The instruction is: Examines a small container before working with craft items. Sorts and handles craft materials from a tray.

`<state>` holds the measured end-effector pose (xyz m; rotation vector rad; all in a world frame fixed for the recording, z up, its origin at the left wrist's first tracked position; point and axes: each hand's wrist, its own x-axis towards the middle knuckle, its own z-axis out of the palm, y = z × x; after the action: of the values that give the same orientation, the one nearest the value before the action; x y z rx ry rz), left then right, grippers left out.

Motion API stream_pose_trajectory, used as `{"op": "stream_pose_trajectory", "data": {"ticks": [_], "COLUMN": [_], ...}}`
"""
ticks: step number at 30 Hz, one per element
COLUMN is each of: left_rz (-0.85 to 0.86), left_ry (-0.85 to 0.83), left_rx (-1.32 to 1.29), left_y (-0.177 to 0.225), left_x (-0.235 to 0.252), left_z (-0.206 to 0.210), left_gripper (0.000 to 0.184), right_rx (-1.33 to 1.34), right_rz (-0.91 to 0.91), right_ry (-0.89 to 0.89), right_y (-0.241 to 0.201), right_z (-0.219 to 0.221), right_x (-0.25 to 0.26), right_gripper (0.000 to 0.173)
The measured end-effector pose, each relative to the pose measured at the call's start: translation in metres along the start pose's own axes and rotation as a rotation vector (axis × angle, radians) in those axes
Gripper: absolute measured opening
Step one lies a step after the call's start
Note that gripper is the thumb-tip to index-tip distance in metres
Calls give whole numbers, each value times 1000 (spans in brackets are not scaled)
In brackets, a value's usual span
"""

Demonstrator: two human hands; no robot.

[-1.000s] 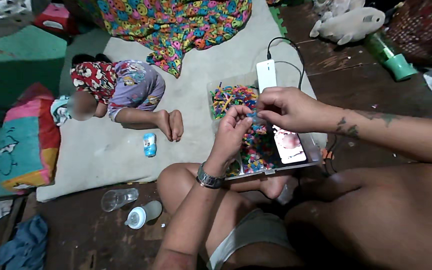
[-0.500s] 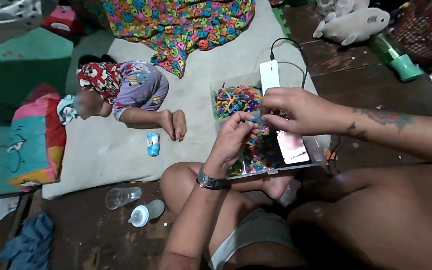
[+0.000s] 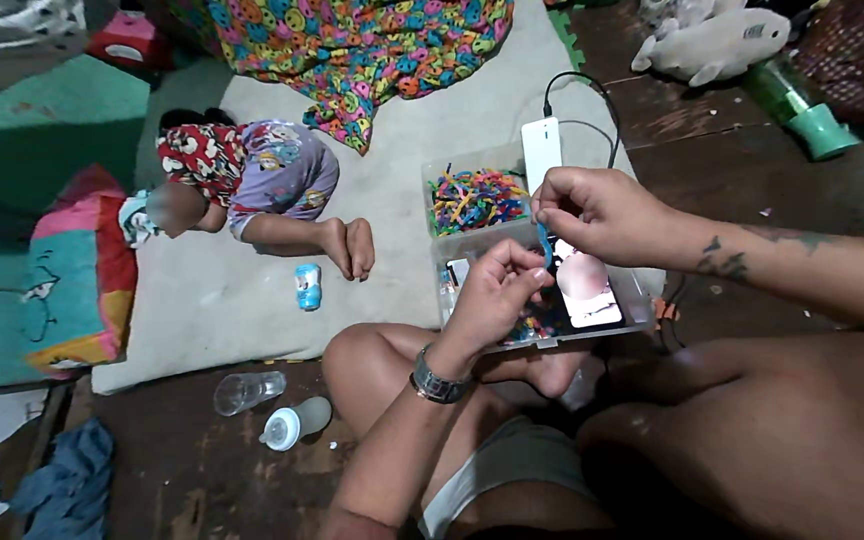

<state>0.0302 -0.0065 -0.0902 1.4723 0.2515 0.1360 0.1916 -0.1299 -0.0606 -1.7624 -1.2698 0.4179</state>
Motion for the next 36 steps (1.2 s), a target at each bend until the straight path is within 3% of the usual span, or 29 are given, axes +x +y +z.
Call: {"op": "stream_pose_trajectory", "data": {"ticks": [3, 6, 10, 13, 14, 16, 19, 21, 23, 28, 32, 36], "left_rz": [116, 157, 70, -115, -108, 27, 95, -80, -266, -381, -343, -363], "left_ry": [22, 131, 303, 320, 316, 252, -109, -381, -531, -513, -533, -450], "left_rx": [277, 533, 855, 1125, 1154, 1180, 1055, 1050, 1146, 1268, 1273, 1149], "left_y": [11, 9, -4, -2, -7, -17, -36, -59, -78, -103, -120, -95], "left_x": [4, 13, 34, 55, 58, 53, 55, 67, 73, 72, 71, 70], "left_z": [-20, -53, -76, -75, -75, -68, -36, -15, 1, 13, 6, 1], "left_gripper": [7, 15, 20, 30, 31, 27, 15, 16, 21, 40, 32, 23], "right_rx": [63, 206, 184, 208, 218, 236, 273, 275, 277, 283, 262, 213], "right_rz": [89, 243, 341, 349, 341, 348, 377, 362, 346, 382, 388, 421], "right_ry": [-19, -26, -229, -326, -324, -267, -166, -144, -152, -156, -184, -220], "right_y": [-9, -9, -18, -12, -11, -10, -9, -10, -11, -12, -11, -2], "right_z": [-10, -15, -14, -11, -13, -20, -25, -25, -24, -23, -20, -15], "right_x": [3, 5, 3, -1, -1, -1, -1, -1, -1, -2, -2, -3], "right_gripper": [16, 20, 13, 12, 13, 13, 13, 12, 11, 12, 12, 13]}}
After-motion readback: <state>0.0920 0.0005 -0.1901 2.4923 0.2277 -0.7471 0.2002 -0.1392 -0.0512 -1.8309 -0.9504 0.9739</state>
